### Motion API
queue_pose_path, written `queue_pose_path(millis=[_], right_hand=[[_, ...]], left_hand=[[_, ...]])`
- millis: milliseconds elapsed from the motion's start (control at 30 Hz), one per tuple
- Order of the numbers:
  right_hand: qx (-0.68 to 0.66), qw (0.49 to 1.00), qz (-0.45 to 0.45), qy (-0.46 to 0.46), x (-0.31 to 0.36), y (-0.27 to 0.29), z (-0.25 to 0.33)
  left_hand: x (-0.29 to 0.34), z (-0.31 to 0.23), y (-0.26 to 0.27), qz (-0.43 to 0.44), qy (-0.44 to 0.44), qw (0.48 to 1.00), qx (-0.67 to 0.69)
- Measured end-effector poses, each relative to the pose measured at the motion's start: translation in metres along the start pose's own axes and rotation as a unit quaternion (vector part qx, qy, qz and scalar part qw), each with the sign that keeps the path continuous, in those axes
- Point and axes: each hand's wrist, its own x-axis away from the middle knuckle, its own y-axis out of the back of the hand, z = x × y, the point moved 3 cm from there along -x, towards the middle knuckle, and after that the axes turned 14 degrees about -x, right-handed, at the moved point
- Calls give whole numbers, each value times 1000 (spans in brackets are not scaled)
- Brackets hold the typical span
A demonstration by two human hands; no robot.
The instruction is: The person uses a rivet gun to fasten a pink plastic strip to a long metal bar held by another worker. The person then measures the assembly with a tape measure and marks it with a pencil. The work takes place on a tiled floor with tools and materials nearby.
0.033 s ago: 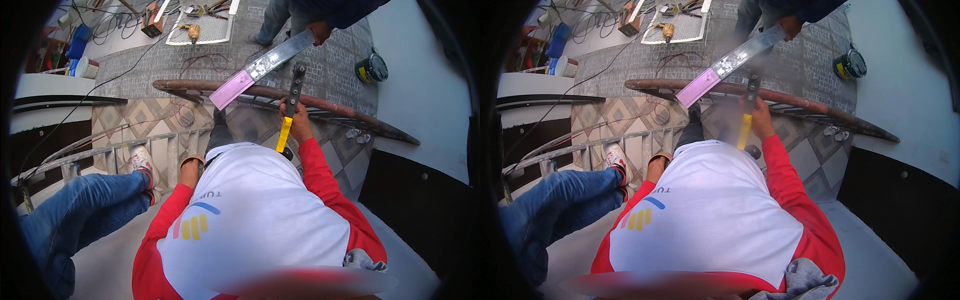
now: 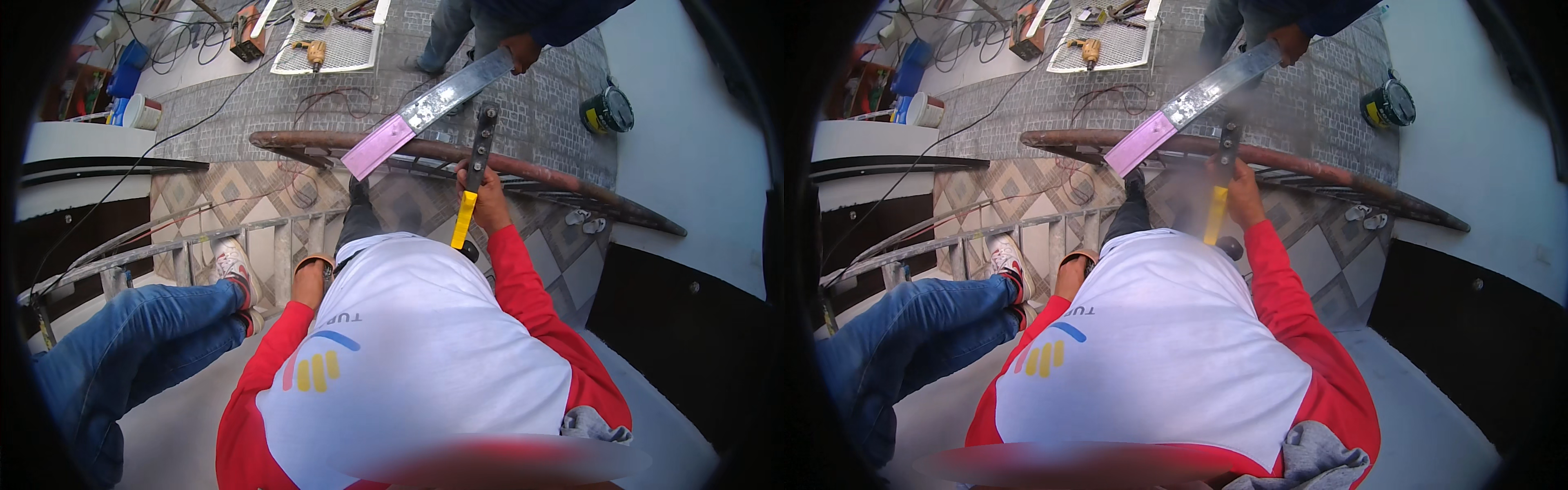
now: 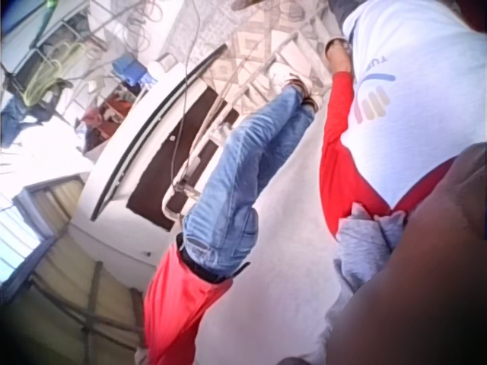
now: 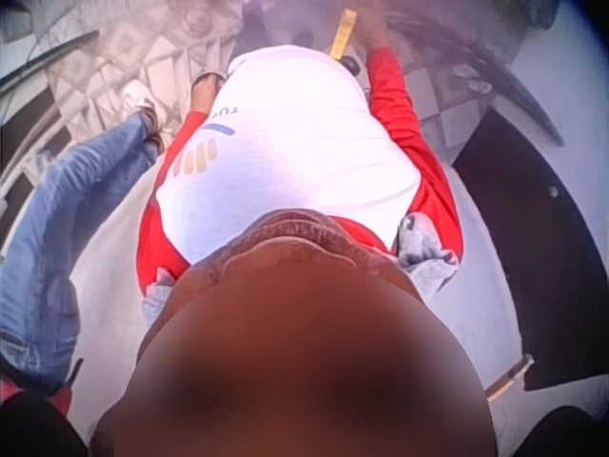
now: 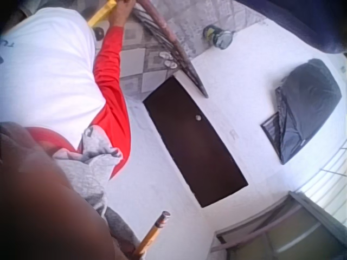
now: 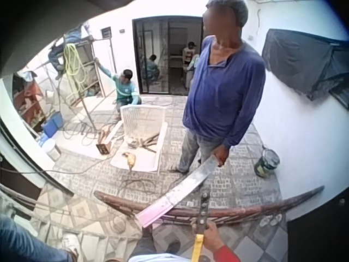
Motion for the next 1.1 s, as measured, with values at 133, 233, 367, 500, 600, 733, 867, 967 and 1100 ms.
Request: queue_pose_path(millis=[133,233,367,500,600,733,867,967,1100], right_hand=[[46,999,-13,13,-4,11,-5],[77,996,-22,41,-11,20,-10],[113,992,-21,46,-20,25,-20],[101,994,3,46,-27,14,-26],[81,995,11,51,-30,2,-20],[91,993,34,65,-28,-9,-5],[132,987,36,89,-22,-9,2],[46,996,7,76,-23,-13,-9],[5,987,-112,111,-42,-41,-30]], left_hand=[[5,-5,26,11,-2,999,-33],[1,-12,61,32,-5,997,-74],[-32,-38,147,-14,-66,991,116],[-104,-109,233,-187,-110,882,418],[-135,-154,283,-293,-172,869,361],[-141,-180,310,-325,-214,861,327],[-148,-180,299,-331,-206,856,340],[-163,-179,263,-225,-153,779,565],[-164,-199,212,-193,-109,874,432]])
